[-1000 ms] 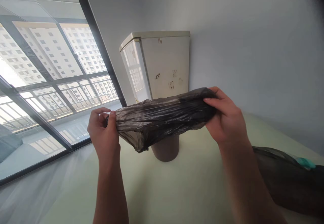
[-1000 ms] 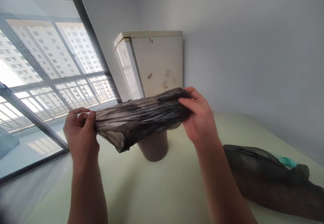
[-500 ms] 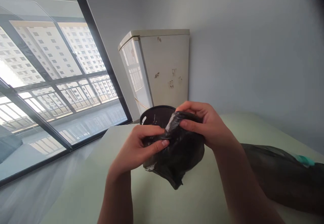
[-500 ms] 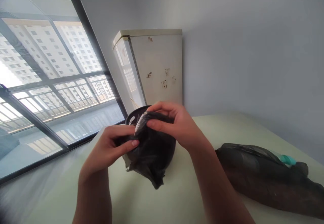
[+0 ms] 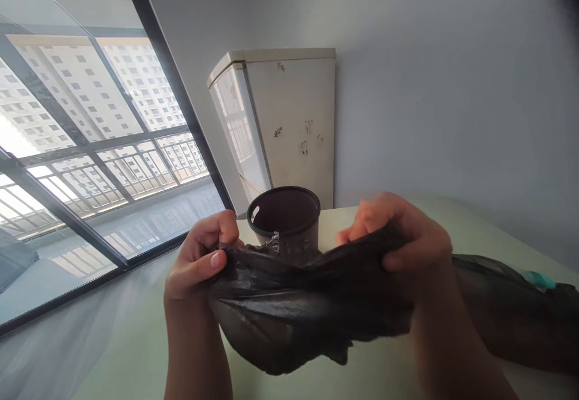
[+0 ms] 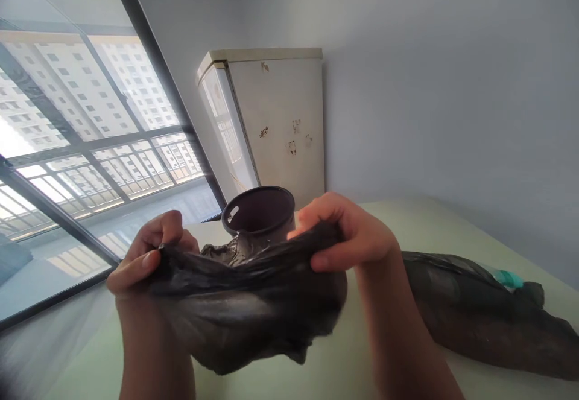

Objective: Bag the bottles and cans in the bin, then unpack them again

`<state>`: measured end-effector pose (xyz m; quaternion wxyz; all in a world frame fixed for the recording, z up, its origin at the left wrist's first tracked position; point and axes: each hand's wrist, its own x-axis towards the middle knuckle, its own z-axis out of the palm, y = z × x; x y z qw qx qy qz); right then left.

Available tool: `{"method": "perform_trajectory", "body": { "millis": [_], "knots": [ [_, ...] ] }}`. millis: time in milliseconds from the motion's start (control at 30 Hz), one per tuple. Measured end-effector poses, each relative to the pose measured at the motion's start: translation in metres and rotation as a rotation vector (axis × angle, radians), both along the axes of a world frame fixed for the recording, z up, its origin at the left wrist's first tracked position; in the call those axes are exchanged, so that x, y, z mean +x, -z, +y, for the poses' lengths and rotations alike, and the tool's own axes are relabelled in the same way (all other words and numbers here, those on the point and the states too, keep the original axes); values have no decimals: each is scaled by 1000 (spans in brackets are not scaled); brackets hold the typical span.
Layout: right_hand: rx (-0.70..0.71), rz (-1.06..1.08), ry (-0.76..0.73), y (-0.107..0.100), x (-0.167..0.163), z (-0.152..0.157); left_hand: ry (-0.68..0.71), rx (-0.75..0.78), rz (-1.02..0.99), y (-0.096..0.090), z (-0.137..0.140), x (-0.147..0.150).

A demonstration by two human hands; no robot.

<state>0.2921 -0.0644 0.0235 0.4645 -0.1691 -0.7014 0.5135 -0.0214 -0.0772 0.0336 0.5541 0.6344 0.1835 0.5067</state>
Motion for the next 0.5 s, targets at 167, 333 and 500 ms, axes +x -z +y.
{"method": "perform_trajectory", "body": {
  "millis": [167,333,500],
  "knots": [
    [120,-164,-214,-6,21,-10,-177,136,-45,2,4,-21],
    [395,-427,-443,-16,48,-5,-238,402,-204,-6,6,-38],
    [371,-380,-221,1,60,-13,-135,510,-497,-11,13,-46]
  ]
}}
